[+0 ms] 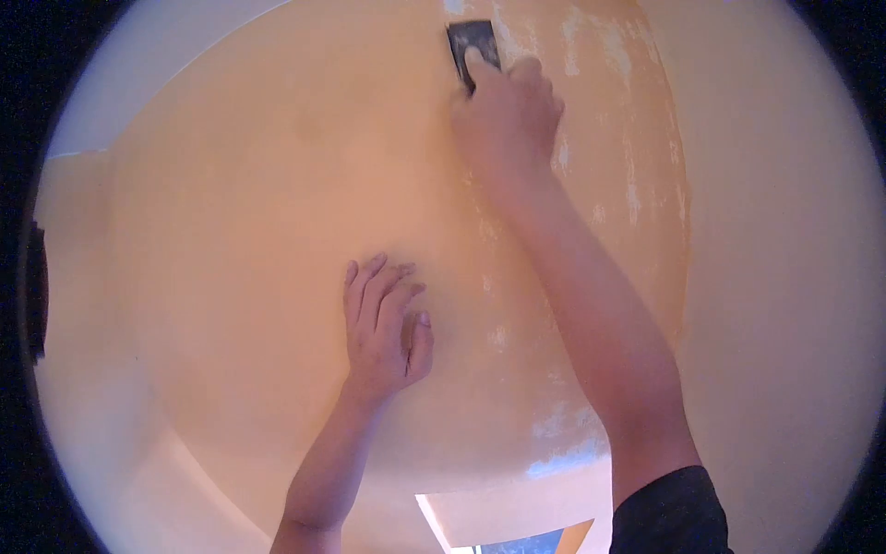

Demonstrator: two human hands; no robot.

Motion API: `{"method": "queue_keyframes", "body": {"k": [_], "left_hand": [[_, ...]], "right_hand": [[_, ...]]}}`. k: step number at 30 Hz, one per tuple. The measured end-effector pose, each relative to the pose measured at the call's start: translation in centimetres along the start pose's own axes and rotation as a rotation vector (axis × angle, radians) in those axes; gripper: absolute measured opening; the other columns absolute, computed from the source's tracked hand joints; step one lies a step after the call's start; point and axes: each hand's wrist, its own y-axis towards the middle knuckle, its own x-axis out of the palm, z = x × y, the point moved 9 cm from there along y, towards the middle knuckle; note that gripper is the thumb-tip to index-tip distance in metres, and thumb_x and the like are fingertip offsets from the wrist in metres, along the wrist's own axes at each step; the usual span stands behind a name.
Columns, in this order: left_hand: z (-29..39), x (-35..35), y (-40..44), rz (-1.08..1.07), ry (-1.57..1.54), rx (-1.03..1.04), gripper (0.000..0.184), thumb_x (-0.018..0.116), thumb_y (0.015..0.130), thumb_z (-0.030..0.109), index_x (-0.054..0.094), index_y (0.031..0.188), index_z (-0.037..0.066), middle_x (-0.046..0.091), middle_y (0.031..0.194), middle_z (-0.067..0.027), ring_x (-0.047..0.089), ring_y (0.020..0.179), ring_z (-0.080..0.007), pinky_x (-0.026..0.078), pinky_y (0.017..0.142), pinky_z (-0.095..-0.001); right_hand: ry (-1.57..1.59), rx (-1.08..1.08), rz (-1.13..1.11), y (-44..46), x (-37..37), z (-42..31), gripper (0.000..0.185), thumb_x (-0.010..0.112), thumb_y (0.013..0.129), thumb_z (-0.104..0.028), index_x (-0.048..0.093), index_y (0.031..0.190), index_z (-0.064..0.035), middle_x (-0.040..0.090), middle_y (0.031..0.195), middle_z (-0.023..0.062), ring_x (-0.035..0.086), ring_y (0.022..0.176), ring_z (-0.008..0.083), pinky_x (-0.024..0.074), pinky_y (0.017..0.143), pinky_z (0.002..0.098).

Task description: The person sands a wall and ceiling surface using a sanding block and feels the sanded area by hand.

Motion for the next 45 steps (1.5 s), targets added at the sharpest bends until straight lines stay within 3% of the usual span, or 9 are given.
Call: {"method": "queue_keyframes", "body": {"k": [4,6,11,14,18,25,31,37,45], "left_hand": [[-0.2,-0.3,-0.5,0.008,0.007,-0.011,0.029,0.059,0.074,0.010,0.060,0.103,0.004,0.060,0.114,-0.0164,0.048,0.121,-0.0410,0.025,0.110,-0.0586],[-0.4,-0.3,-0.4,0.024,0.007,-0.023,0.029,0.059,0.075,0.010,0.060,0.103,0.004,0.060,0.114,-0.0164,0.048,0.121,-0.0411,0.026,0.110,-0.0586],[0.5,0.0,0.9,0.020,0.011,-0.027,0.030,0.060,0.074,0.010,0.060,0.103,0.004,0.059,0.115,-0.0170,0.048,0.121,-0.0414,0.026,0.109,-0.0584],[0.4,-0.2,0.8,0.049,0.007,-0.027,0.030,0.060,0.074,0.010,0.060,0.104,0.004,0.058,0.115,-0.0172,0.048,0.121,-0.0416,0.027,0.109,-0.0586],[0.8,-0.2,0.7,0.047,0.010,-0.035,0.030,0.060,0.074,0.010,0.060,0.103,0.004,0.058,0.115,-0.0172,0.048,0.121,-0.0414,0.027,0.109,-0.0584],[1.0,-0.1,1.0,0.042,0.007,-0.001,0.031,0.059,0.073,0.008,0.059,0.104,0.005,0.059,0.115,-0.0161,0.049,0.120,-0.0402,0.028,0.109,-0.0580],[1.8,-0.5,0.6,0.055,0.002,0.026,0.031,0.058,0.074,0.007,0.059,0.104,0.005,0.060,0.114,-0.0161,0.050,0.120,-0.0402,0.028,0.109,-0.0580],[1.9,0.0,1.1,0.058,0.008,0.036,0.027,0.061,0.073,0.011,0.062,0.099,0.006,0.060,0.111,-0.0144,0.052,0.116,-0.0382,0.030,0.108,-0.0562],[1.0,-0.1,1.1,0.091,-0.013,0.047,0.026,0.061,0.073,0.010,0.062,0.099,0.006,0.061,0.109,-0.0142,0.053,0.114,-0.0383,0.029,0.107,-0.0564]], "right_hand": [[-0.006,0.043,-0.016,-4.4,-1.5,0.1,0.039,0.069,0.084,-0.031,0.068,0.121,-0.0192,0.056,0.093,0.0170,0.060,0.084,0.0338,0.0500,0.080,0.0436],[0.104,0.100,-0.263,-9.3,-2.0,0.0,0.038,0.065,0.086,-0.037,0.068,0.120,-0.0193,0.058,0.097,0.0187,0.061,0.085,0.0349,0.0502,0.080,0.0434],[0.008,0.004,-0.059,1.5,0.0,1.0,0.039,0.065,0.083,-0.032,0.066,0.120,-0.0187,0.060,0.094,0.0200,0.060,0.091,0.0364,0.0479,0.081,0.0479],[0.065,-0.010,-0.038,-0.8,-1.1,1.7,0.038,0.066,0.082,-0.031,0.066,0.119,-0.0185,0.060,0.093,0.0213,0.061,0.086,0.0376,0.0489,0.080,0.0483],[0.212,0.238,-0.300,-14.9,-6.2,3.5,0.037,0.068,0.082,-0.028,0.066,0.117,-0.0179,0.058,0.091,0.0204,0.059,0.086,0.0378,0.0484,0.078,0.0482],[0.159,0.085,-0.038,-7.3,-4.3,3.8,0.042,0.074,0.077,-0.021,0.066,0.118,-0.0175,0.055,0.089,0.0177,0.058,0.082,0.0361,0.0484,0.076,0.0456],[0.233,0.206,-0.239,-26.4,-10.9,5.3,0.047,0.075,0.076,-0.015,0.065,0.122,-0.0129,0.054,0.086,0.0147,0.050,0.075,0.0286,0.0430,0.070,0.0399],[0.293,0.184,-0.158,-16.7,-7.9,4.6,0.046,0.074,0.078,-0.015,0.064,0.122,-0.0127,0.051,0.088,0.0134,0.050,0.082,0.0295,0.0410,0.074,0.0407],[0.371,0.335,-0.303,-27.6,-9.9,4.7,0.042,0.074,0.078,-0.016,0.067,0.120,-0.0154,0.050,0.086,0.0116,0.050,0.080,0.0262,0.0402,0.074,0.0371]]}}
